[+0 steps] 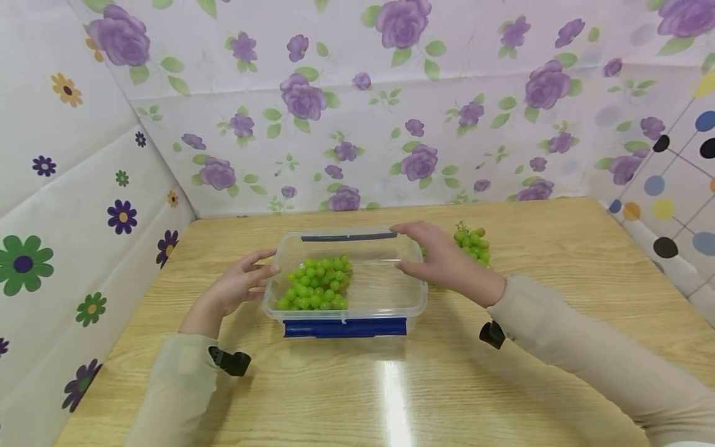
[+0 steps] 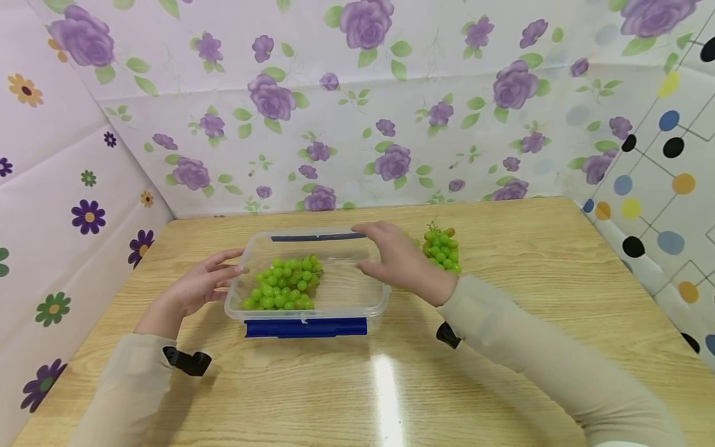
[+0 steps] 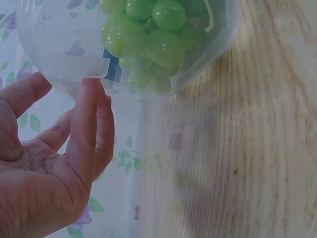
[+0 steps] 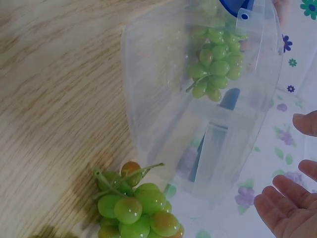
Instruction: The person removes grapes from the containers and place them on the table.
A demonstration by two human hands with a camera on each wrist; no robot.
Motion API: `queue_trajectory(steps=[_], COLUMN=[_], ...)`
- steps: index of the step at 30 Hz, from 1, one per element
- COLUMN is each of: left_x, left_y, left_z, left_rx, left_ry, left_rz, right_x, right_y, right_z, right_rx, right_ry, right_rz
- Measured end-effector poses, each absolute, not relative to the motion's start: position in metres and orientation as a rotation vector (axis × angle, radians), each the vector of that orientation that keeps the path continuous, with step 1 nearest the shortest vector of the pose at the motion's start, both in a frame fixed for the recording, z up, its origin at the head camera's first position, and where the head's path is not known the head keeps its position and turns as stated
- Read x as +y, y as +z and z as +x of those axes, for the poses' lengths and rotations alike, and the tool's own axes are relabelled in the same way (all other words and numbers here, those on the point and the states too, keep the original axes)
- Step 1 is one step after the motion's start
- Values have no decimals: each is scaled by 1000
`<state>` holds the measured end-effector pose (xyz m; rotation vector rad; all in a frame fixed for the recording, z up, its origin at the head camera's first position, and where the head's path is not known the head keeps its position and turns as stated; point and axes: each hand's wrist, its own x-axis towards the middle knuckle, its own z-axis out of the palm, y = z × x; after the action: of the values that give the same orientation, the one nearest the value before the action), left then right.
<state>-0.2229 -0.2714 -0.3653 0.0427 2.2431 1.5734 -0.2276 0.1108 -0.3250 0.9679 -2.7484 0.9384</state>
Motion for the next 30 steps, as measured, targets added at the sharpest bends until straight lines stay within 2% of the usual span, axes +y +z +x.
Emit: queue_trajectory(steps=[30], left_x=[-272], left_y=[-365], left_z=[-221], left_rx=[2212], left_ry=[1632], left_rz=[77], right_x=[85], right_y=[-325], right_z=[-224], right_rx=[-2678], right_ry=[816], right_rz=[1118])
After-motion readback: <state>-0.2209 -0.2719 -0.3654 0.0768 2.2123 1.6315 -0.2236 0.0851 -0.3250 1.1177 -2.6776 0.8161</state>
